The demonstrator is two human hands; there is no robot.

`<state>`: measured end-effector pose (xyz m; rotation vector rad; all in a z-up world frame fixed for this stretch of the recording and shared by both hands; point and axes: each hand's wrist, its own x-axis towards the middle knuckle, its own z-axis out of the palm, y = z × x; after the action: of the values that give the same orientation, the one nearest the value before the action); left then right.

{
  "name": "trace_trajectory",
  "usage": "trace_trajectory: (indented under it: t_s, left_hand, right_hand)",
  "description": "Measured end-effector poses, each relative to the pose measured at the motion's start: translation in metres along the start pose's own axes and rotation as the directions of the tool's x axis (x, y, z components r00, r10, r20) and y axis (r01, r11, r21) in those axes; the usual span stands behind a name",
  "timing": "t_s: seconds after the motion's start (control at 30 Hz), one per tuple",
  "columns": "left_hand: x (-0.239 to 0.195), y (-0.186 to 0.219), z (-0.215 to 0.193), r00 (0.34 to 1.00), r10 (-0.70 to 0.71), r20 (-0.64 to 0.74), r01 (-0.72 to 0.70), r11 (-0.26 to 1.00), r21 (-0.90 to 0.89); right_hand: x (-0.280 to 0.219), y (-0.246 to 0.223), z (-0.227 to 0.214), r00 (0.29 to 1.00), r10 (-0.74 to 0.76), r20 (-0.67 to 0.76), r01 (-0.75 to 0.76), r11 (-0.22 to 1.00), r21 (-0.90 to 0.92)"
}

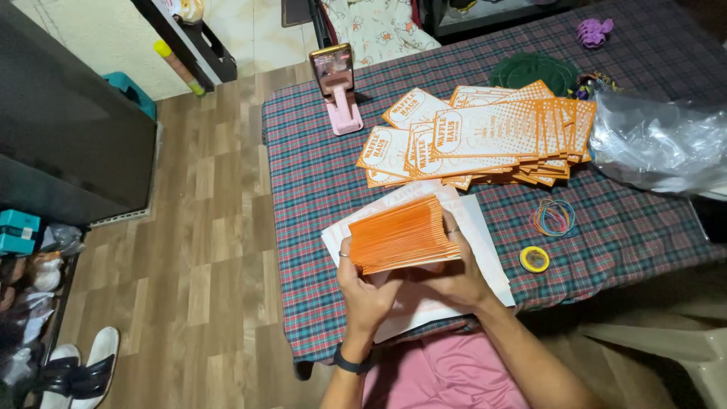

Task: The person folds orange and white paper packs labeled 'Waffle Haus' at a table. They repeatedly pick up a pack, fold it in half, and place it on a growing stack. The person also opens and closes some packs to check their interior before stacking them.

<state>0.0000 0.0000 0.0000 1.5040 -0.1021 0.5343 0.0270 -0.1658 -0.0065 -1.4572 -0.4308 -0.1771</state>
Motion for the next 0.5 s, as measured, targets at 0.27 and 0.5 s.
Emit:
trace_trajectory:
  t_s: [0.27,0.5]
  left_hand:
    - [-0.006,0.010,0.009,1.000,0.003,0.014,-0.002,0.998,-0.070]
    - [-0.012,-0.007,0.016,0.999,0.049,0.007,-0.049,0.999,0.023]
  right_hand:
    - [0.004,-0.008,-0.006,0.999,-0.052,-0.009,0.053,0.996,0.076]
    - [-0.019,0.067,-0.007,0.998,-0.050,-0.040,0.044,0.989,-0.140]
